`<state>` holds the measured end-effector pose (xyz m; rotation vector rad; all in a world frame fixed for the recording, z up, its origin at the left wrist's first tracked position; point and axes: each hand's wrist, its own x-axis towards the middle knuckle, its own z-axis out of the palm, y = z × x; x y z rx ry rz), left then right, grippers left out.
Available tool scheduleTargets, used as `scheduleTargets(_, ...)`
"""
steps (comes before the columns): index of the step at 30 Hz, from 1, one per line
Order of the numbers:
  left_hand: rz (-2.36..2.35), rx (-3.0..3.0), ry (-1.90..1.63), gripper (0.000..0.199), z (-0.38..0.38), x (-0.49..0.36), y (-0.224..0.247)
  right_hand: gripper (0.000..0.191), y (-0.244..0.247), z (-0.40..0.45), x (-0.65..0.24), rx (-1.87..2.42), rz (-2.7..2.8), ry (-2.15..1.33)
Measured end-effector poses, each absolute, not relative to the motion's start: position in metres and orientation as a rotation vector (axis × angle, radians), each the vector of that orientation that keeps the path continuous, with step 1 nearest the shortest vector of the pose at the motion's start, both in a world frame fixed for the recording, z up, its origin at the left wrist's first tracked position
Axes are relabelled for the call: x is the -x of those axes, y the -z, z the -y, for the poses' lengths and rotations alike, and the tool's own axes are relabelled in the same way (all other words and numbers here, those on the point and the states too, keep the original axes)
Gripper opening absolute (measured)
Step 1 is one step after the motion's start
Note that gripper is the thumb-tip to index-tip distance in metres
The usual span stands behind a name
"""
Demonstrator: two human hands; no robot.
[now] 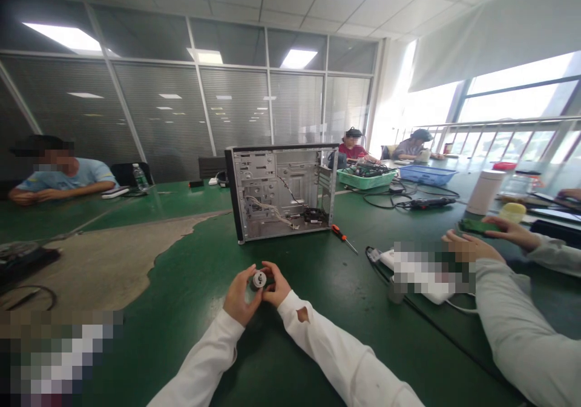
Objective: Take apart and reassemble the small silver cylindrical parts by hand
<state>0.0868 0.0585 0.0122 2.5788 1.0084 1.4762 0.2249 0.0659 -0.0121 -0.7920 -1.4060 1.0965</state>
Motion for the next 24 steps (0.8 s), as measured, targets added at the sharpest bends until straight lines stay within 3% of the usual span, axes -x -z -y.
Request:
scheduleTargets(10,-1.255,-2.212,-1.436,0.048,-0.068,-0.082,-0.004,0.062,0.011,-0.062,-0.222,0.922,1.456,-1.03)
scheduleTargets(16,-1.242,-2.207,-1.24,0.049,-0.059,-0.081,-0.013,0.061,0.011,-0.058,-0.222,0.971,1.517,-0.955)
scheduleTargets(24,-1.199,-2.214,-1.253,0.049,-0.044,-0.078,-0.016,0.059,0.009,-0.045,-0.219,0.984,1.51,-0.889)
